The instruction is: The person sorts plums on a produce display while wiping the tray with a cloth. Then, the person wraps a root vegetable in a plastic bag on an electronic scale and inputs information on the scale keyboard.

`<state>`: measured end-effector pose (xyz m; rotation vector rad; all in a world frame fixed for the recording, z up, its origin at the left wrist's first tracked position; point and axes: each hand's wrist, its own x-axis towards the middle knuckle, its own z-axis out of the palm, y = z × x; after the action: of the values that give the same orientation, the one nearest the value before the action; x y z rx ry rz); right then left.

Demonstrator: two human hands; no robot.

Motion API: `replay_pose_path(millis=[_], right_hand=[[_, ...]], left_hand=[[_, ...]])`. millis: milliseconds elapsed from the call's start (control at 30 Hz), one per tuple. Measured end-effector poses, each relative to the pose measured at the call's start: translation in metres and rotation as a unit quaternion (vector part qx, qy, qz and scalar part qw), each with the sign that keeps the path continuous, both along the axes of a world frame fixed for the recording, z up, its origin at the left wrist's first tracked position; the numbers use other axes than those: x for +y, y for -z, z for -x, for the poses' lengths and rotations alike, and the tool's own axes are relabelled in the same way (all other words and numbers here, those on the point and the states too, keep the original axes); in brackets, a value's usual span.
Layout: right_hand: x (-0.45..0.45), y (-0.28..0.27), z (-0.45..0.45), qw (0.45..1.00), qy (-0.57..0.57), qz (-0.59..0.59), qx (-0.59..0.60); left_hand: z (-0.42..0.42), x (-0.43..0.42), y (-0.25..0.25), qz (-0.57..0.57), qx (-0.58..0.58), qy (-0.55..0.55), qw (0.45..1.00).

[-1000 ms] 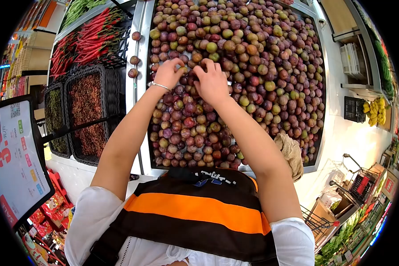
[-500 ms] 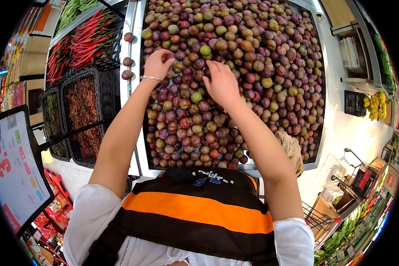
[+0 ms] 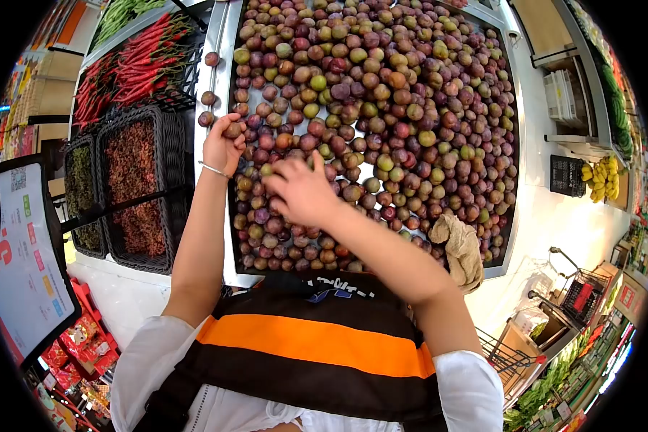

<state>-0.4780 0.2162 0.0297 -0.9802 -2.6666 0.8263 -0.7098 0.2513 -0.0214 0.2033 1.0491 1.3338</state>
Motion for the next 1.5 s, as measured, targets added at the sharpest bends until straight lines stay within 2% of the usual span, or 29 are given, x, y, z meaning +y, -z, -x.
replay_pose_path(millis=[33,67,100,133,167,233,300,367,400,433,467,567,633,700,767,833,933,967,1033,1067,1100,1167,1200,1267,1367,1433,1467,1500], right_hand=[[-0.009,-0.005,-0.002,0.999,-0.021,-0.003,0.031],[-0.013,-0.011,-0.008,0.996,0.019,0.003,0.086],[-0.01,-0.013,-0.017,0.996,0.022,0.003,0.083],[-0.005,-0.014,-0.03,0.984,0.13,0.025,0.121],[0.002,-0.014,-0.045,0.957,0.238,0.045,0.158],[0.022,-0.009,-0.085,0.939,0.334,-0.04,0.073],[0.033,0.006,-0.115,0.931,0.356,-0.076,-0.021],[0.045,-0.01,-0.112,0.935,0.349,-0.04,-0.054],[0.052,-0.021,-0.101,0.93,0.348,0.025,-0.115],[0.06,-0.025,-0.096,0.918,0.344,0.089,-0.175],[0.062,0.005,-0.101,0.94,0.327,-0.013,-0.099],[0.068,0.004,-0.078,0.926,0.354,0.001,-0.133],[0.064,0.006,-0.068,0.918,0.369,0.006,-0.141],[0.059,0.013,-0.066,0.915,0.385,-0.053,-0.105],[0.053,0.017,-0.07,0.916,0.388,-0.06,-0.083],[0.05,0.018,-0.073,0.92,0.382,-0.068,-0.055],[0.05,0.018,-0.072,0.952,0.297,-0.076,0.006],[0.046,0.017,-0.067,0.95,0.282,-0.13,0.014],[0.043,0.011,-0.064,0.974,0.206,-0.084,0.039],[0.037,0.006,-0.062,0.979,0.201,-0.016,0.035],[0.038,0.003,-0.065,0.978,0.204,-0.015,0.035],[0.047,-0.001,-0.082,0.947,0.293,-0.044,0.126],[0.06,-0.001,-0.099,0.922,0.342,-0.127,0.13],[0.084,-0.003,-0.137,0.898,0.392,-0.198,0.007],[0.109,-0.004,-0.158,0.911,0.372,-0.133,-0.118],[0.125,-0.01,-0.155,0.908,0.378,-0.107,-0.143],[0.129,-0.01,-0.153,0.904,0.384,-0.078,-0.17],[0.132,-0.007,-0.153,0.903,0.387,-0.075,-0.171]], left_hand=[[-0.002,0.002,-0.003,-0.001,-0.001,0.0,1.0],[-0.006,0.004,-0.006,0.004,0.069,0.005,0.998],[-0.01,0.006,-0.009,0.009,0.137,0.011,0.99],[-0.017,0.009,-0.023,0.018,0.208,0.052,0.977],[-0.01,0.014,-0.001,-0.037,0.24,0.096,0.965],[-0.021,0.027,-0.006,-0.04,0.301,0.153,0.941],[-0.036,0.05,0.002,-0.136,0.403,0.211,0.88],[-0.054,0.079,0.01,-0.164,0.497,0.262,0.811],[-0.065,0.088,0.009,-0.166,0.495,0.264,0.811],[-0.076,0.096,0.004,-0.172,0.585,0.293,0.736],[-0.086,0.103,-0.001,-0.177,0.667,0.317,0.651],[-0.108,0.106,-0.016,-0.127,0.737,0.347,0.566],[-0.118,0.102,-0.02,-0.086,0.756,0.356,0.543],[-0.122,0.103,-0.026,-0.046,0.772,0.362,0.52],[-0.125,0.105,-0.032,-0.026,0.764,0.427,0.483],[-0.117,0.102,-0.022,-0.058,0.762,0.422,0.488],[-0.111,0.097,-0.016,-0.132,0.737,0.375,0.547],[-0.111,0.099,-0.015,-0.136,0.735,0.377,0.546],[-0.107,0.099,-0.009,-0.137,0.742,0.382,0.534],[-0.103,0.099,-0.007,-0.146,0.737,0.389,0.532],[-0.099,0.096,-0.007,-0.148,0.736,0.392,0.532],[-0.092,0.091,-0.009,-0.178,0.708,0.386,0.564],[-0.089,0.09,-0.013,-0.179,0.689,0.392,0.583],[-0.088,0.088,-0.012,-0.185,0.69,0.382,0.587],[-0.102,0.08,-0.015,-0.207,0.717,0.348,0.568],[-0.131,0.071,-0.021,-0.28,0.757,0.258,0.532],[-0.145,0.069,-0.016,-0.323,0.728,0.261,0.545],[-0.16,0.065,-0.016,-0.311,0.677,0.325,0.583]])
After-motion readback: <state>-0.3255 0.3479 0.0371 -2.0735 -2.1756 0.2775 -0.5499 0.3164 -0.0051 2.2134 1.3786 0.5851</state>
